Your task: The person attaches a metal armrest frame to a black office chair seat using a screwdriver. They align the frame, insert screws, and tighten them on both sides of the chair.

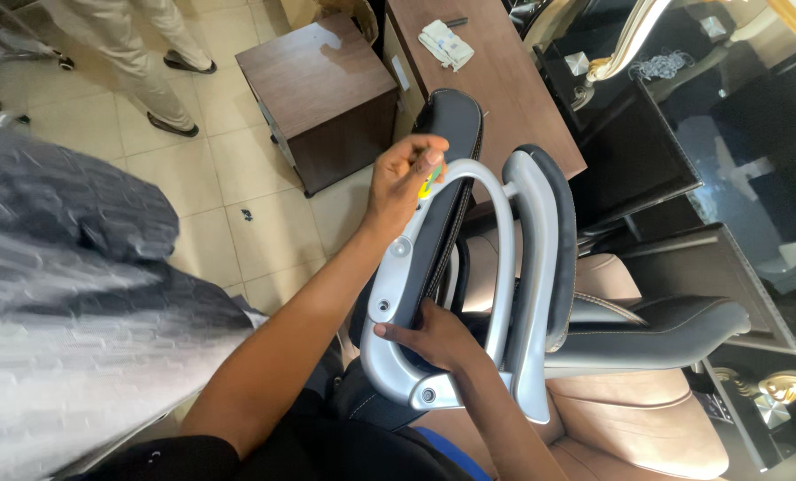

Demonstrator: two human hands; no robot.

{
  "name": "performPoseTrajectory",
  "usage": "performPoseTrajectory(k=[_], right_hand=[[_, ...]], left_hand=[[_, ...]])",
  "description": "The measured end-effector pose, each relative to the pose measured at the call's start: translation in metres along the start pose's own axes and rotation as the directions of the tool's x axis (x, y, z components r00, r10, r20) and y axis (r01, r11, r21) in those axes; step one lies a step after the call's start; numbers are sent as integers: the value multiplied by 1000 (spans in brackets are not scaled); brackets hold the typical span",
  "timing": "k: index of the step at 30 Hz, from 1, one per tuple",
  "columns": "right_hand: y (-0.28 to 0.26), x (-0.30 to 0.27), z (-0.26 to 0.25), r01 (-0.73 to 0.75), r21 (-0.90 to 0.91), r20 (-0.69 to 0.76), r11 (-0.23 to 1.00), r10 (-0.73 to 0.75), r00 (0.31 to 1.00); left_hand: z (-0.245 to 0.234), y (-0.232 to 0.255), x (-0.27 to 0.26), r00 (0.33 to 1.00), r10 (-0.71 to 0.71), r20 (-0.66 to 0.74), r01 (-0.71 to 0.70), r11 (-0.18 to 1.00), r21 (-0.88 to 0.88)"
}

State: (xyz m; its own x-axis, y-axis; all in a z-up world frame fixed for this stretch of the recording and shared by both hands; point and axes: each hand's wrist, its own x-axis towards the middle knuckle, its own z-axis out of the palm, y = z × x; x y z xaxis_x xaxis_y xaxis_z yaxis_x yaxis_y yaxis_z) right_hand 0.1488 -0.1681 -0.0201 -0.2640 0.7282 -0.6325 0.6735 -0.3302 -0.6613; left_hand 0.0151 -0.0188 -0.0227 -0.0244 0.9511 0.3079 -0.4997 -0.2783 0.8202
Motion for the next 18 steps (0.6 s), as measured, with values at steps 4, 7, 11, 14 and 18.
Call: performPoseTrajectory(k=[4, 7, 11, 14, 18], right_hand=[[0, 0, -1, -34, 14, 9, 999, 34, 999], [1, 1, -1, 7, 3, 14, 1000, -7, 1000], [0, 1, -2, -14, -18, 8, 1000, 14, 1000], [0, 1, 0, -23, -7, 5, 1000, 23, 1000], [1, 0, -1, 28, 69, 3, 997, -28, 1000]], left_hand=[[2, 1, 6, 999, -44, 3, 44, 998, -50], [2, 0, 9, 995, -66, -75, 68, 997, 24], [5, -7, 7, 972, -97, -212, 128, 983, 135], [5, -12, 6, 985, 125, -115, -94, 965, 245], [5, -13, 5, 994, 99, -54, -77, 945, 317]])
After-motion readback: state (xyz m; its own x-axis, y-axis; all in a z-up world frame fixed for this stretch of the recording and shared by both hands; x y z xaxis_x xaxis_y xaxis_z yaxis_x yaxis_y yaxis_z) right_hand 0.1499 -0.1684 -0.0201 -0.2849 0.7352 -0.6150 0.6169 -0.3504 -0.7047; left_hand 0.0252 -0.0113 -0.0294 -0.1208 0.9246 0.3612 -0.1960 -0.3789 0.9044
